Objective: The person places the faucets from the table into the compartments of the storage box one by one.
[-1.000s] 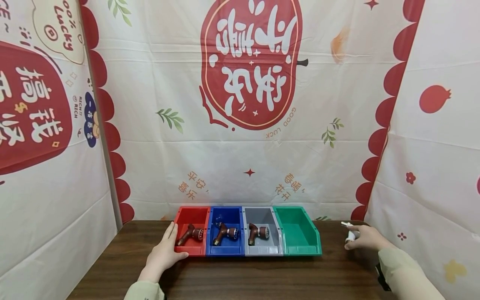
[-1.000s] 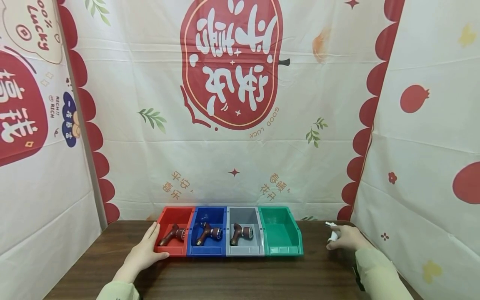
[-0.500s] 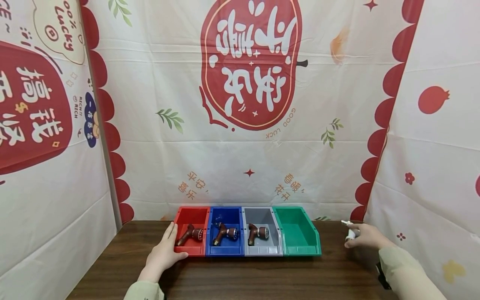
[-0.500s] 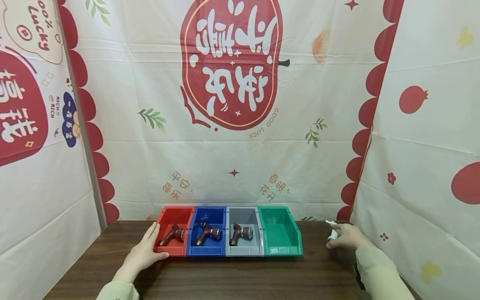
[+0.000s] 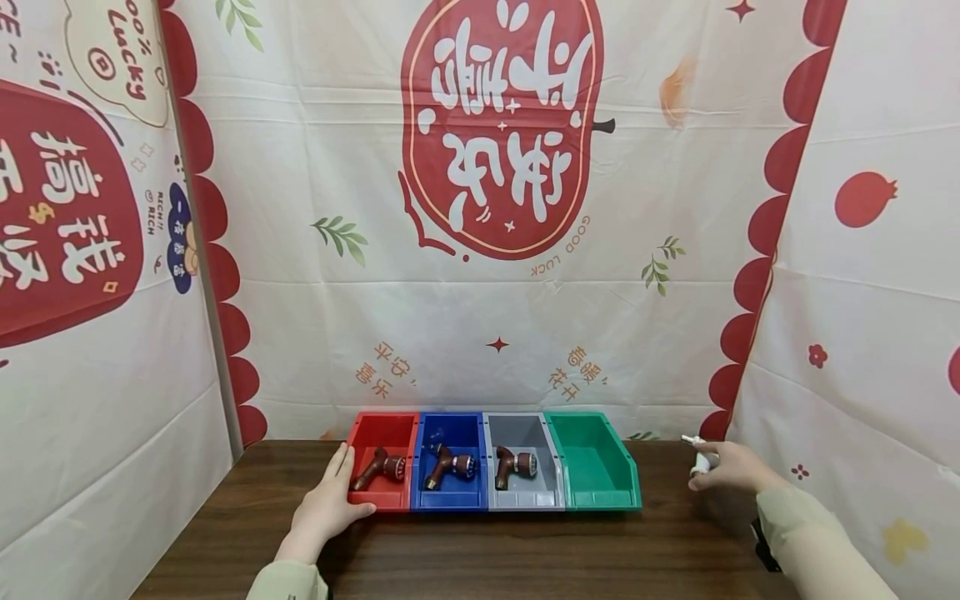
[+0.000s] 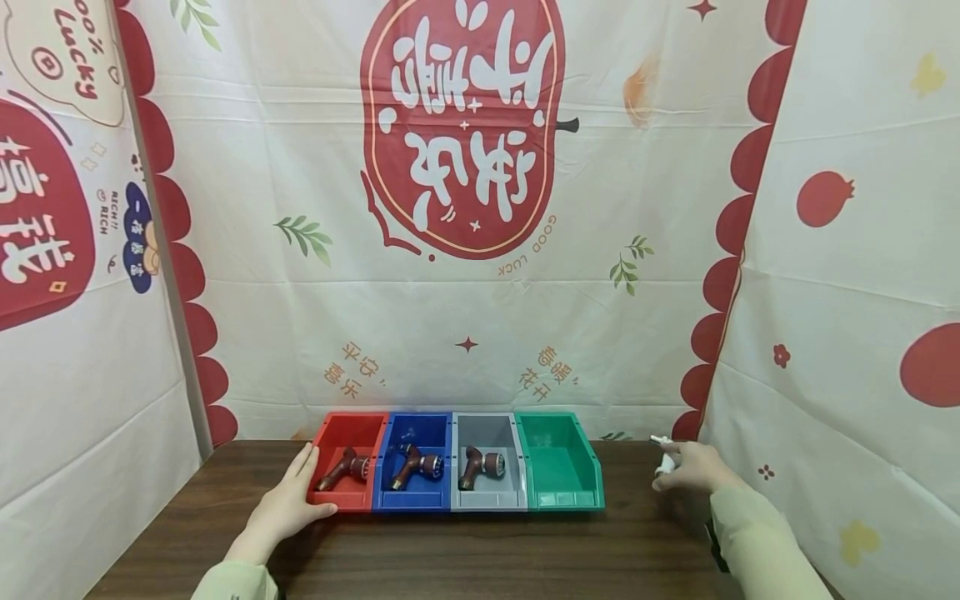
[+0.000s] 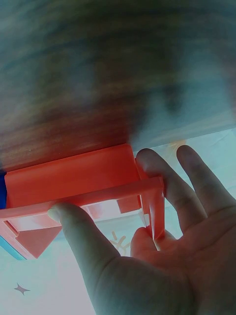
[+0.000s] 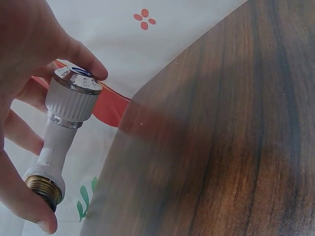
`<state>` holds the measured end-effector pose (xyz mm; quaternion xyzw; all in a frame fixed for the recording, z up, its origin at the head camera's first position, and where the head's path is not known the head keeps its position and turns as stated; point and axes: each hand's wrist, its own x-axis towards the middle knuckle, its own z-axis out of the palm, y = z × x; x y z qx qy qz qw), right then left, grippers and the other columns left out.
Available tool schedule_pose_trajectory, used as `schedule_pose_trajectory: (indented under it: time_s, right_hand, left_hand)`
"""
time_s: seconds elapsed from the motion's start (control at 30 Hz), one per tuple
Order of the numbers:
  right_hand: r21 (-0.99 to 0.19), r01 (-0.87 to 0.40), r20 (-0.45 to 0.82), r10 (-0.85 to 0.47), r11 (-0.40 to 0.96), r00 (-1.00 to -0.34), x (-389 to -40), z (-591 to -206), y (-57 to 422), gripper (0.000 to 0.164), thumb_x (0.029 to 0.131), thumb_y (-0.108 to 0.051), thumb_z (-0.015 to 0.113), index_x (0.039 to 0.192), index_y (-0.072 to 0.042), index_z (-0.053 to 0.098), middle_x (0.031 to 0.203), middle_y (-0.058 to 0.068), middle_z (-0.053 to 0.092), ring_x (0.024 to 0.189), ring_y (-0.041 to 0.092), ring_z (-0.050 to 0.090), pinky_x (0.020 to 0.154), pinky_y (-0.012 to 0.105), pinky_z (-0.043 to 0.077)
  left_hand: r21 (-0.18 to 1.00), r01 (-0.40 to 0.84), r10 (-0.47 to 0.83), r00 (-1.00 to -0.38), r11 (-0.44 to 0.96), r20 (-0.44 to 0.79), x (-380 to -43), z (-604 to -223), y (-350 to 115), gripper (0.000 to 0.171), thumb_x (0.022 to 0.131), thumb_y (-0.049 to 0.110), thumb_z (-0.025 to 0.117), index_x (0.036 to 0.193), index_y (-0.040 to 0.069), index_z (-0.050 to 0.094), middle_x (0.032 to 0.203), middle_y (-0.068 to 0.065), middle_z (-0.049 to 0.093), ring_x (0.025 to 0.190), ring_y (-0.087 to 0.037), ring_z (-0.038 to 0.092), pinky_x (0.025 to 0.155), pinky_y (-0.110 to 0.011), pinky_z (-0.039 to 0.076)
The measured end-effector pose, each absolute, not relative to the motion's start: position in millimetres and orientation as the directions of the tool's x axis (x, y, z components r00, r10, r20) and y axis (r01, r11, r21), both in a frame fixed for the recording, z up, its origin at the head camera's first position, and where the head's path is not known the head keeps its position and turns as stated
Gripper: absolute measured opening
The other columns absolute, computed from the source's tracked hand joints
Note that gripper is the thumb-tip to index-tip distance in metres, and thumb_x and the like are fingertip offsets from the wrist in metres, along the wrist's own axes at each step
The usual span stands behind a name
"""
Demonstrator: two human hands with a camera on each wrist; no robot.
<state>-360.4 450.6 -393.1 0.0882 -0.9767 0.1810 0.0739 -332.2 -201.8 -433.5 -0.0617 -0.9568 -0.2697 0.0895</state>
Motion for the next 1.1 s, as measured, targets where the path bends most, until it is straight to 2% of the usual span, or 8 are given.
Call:
schedule_pose_trajectory:
  time_s: [0.3,0.5,0.87,1.1]
  right_hand:
    - [-0.345,-0.215,0.191,-0.156,0.913,-0.969,-360,-388,449,0.077,0.068,-0.030,0.085,0.122,0.015,0.057,0.105,0.026,0.064,0.086,0.030,0.056,0.074,0.048,0.049]
    - [-0.353,-0.216,0.192,-0.156,0.910,-0.969,-359,-385,449,0.075,0.068,-0.028,0.085,0.122,0.016,0.056,0.104,0.026,0.063,0.087,0.031,0.056,0.076,0.053,0.050]
    - [-0.330,-0.223,0.211,-0.159,0.917,-0.964,-358,-386,448,0.075,0.067,-0.031,0.085,0.121,0.013,0.059,0.104,0.026,0.064,0.087,0.032,0.057,0.075,0.052,0.050]
    - [-0.336,-0.231,0.212,-0.166,0.913,-0.963,-355,-381,443,0.077,0.067,-0.031,0.085,0.122,0.015,0.058,0.105,0.029,0.063,0.088,0.034,0.057,0.076,0.056,0.049]
  left_hand:
    - [0.507,0.156,0.063,-0.979,0.848,0.195,-333,-434,-203,0.105,0.073,0.033,0.084,0.152,-0.001,0.024,0.158,-0.019,0.017,0.119,-0.050,0.048,0.084,-0.065,0.045]
    - [0.507,0.158,0.064,-0.978,0.847,0.198,-332,-434,-202,0.104,0.073,0.033,0.084,0.152,-0.001,0.025,0.158,-0.019,0.017,0.118,-0.050,0.050,0.084,-0.065,0.045]
    - [0.504,0.158,0.063,-0.978,0.849,0.200,-334,-435,-202,0.105,0.072,0.034,0.084,0.151,0.000,0.025,0.158,-0.019,0.017,0.119,-0.049,0.049,0.084,-0.066,0.045]
    - [0.504,0.158,0.066,-0.978,0.849,0.197,-334,-435,-202,0.105,0.072,0.035,0.084,0.151,-0.001,0.025,0.158,-0.020,0.017,0.119,-0.049,0.048,0.085,-0.065,0.045]
